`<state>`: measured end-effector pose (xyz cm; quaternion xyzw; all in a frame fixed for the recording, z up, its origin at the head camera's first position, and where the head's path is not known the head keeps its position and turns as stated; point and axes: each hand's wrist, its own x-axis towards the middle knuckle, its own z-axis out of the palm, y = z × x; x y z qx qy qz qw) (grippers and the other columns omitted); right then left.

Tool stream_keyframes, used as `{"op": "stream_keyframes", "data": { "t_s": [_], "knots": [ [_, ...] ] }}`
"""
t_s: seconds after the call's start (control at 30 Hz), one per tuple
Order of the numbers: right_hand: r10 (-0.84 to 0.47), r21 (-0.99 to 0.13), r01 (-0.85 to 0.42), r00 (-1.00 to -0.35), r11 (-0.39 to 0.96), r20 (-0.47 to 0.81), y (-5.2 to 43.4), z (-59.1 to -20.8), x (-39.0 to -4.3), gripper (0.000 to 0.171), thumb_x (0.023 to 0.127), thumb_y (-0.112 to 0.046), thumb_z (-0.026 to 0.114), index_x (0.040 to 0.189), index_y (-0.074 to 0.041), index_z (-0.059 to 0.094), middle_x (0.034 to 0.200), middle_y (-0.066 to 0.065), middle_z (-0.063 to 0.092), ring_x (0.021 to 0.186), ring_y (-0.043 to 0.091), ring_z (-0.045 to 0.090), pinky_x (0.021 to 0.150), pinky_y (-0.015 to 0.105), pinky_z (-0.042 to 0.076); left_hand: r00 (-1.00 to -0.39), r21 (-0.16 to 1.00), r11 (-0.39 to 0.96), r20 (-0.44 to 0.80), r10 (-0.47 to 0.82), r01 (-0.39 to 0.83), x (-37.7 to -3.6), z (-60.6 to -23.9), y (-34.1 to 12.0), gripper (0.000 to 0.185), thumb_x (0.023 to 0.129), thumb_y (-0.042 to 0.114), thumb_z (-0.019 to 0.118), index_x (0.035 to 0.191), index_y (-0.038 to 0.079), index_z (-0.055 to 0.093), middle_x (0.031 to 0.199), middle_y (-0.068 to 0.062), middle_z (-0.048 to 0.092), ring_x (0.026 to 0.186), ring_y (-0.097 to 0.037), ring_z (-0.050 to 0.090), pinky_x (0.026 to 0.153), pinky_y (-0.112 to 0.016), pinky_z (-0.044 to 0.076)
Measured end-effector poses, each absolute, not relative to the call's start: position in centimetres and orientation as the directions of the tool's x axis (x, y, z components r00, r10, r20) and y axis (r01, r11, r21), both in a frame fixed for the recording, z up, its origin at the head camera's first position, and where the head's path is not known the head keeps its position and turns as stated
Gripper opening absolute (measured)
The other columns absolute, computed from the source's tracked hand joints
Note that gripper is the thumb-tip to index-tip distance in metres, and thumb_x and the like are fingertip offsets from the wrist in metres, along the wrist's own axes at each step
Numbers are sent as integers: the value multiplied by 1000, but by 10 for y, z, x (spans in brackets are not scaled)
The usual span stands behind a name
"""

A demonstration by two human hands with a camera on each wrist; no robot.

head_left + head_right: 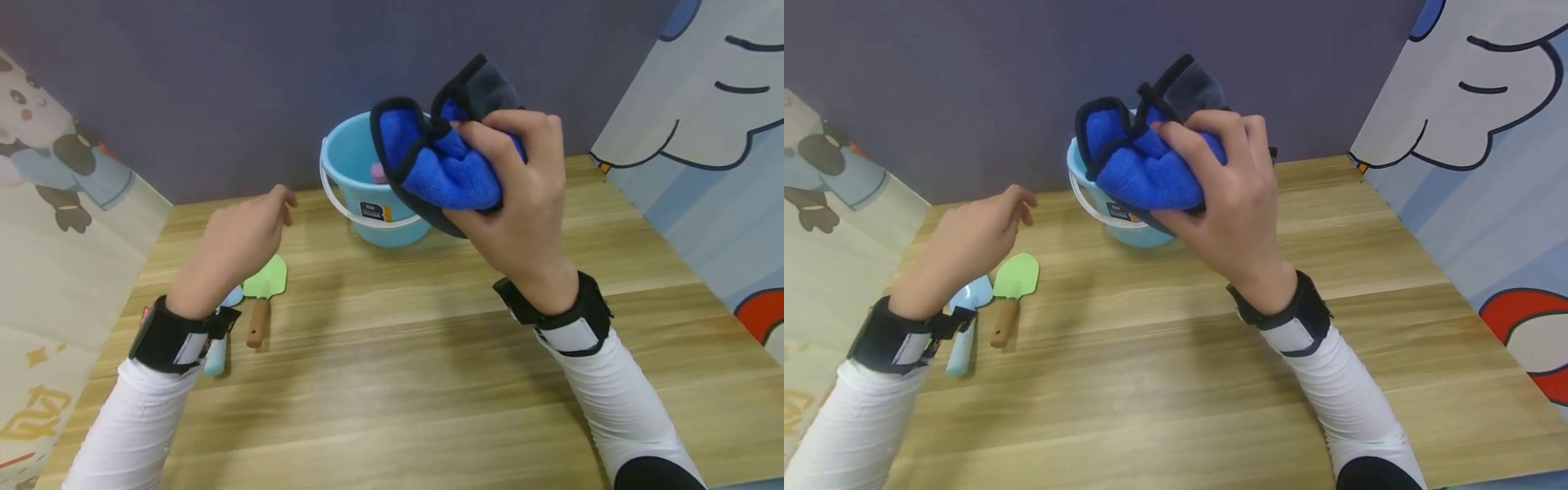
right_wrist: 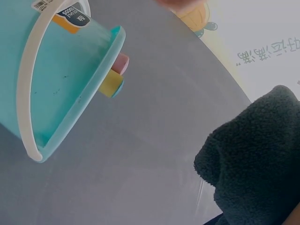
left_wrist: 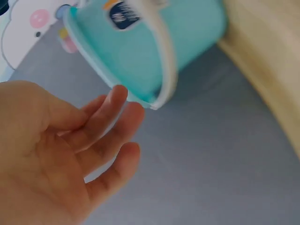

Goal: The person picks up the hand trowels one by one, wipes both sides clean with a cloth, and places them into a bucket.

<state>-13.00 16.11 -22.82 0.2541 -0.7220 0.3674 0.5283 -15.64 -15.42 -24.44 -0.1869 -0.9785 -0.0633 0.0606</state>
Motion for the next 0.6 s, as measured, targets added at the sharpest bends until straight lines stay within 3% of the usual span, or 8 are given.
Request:
{"op": "stream_keyframes", "data": {
  "t_s": [0.1, 0.2, 0.3, 0.5, 0.6],
  "knots": [
    [9, -262, -754, -322, 603, 947, 159, -228, -130, 39, 81, -30, 81, 113, -10, 71, 112, 22, 63, 104, 42, 52, 94, 41, 39, -943, 99, 940, 104, 316, 326, -143, -260, -176, 38, 107, 18, 24, 124, 5, 55, 86, -6, 68, 67, -23, 63, 53, -39, 43],
    [-14, -256, -748, -334, 612, 942, 161, -228, -129, 40, 82, -31, 80, 114, -10, 70, 113, 22, 62, 106, 42, 51, 94, 41, 40, -942, 55, 946, 122, 312, 320, -130, -281, -191, 26, 105, 17, 37, 98, 3, 56, 61, -1, 46, 52, -16, 44, 46, -33, 32],
    [-31, -258, -743, -351, 617, 936, 162, -228, -127, 41, 82, -32, 79, 116, -11, 69, 115, 23, 62, 108, 42, 51, 95, 42, 40, -939, -14, 949, 137, 314, 315, -117, -304, -200, 30, 102, 15, 48, 75, 5, 47, 56, 3, 31, 49, -14, 32, 41, -32, 29],
    [-52, -269, -749, -375, 605, 926, 159, -230, -126, 43, 80, -31, 81, 117, -11, 68, 117, 21, 61, 112, 39, 52, 96, 43, 42, -975, -28, 976, 52, 216, 215, -101, -335, -195, 37, 102, 23, 52, 74, 1, 45, 55, -8, 45, 47, -29, 51, 42, -49, 43],
    [-62, -268, -756, -377, 598, 924, 158, -231, -125, 42, 80, -29, 80, 116, -11, 69, 116, 21, 61, 109, 40, 51, 95, 43, 42, -977, -22, 978, 55, 207, 206, -93, -345, -191, 32, 97, 20, 57, 75, 0, 46, 57, -8, 46, 47, -30, 53, 43, -48, 43]
  ]
}}
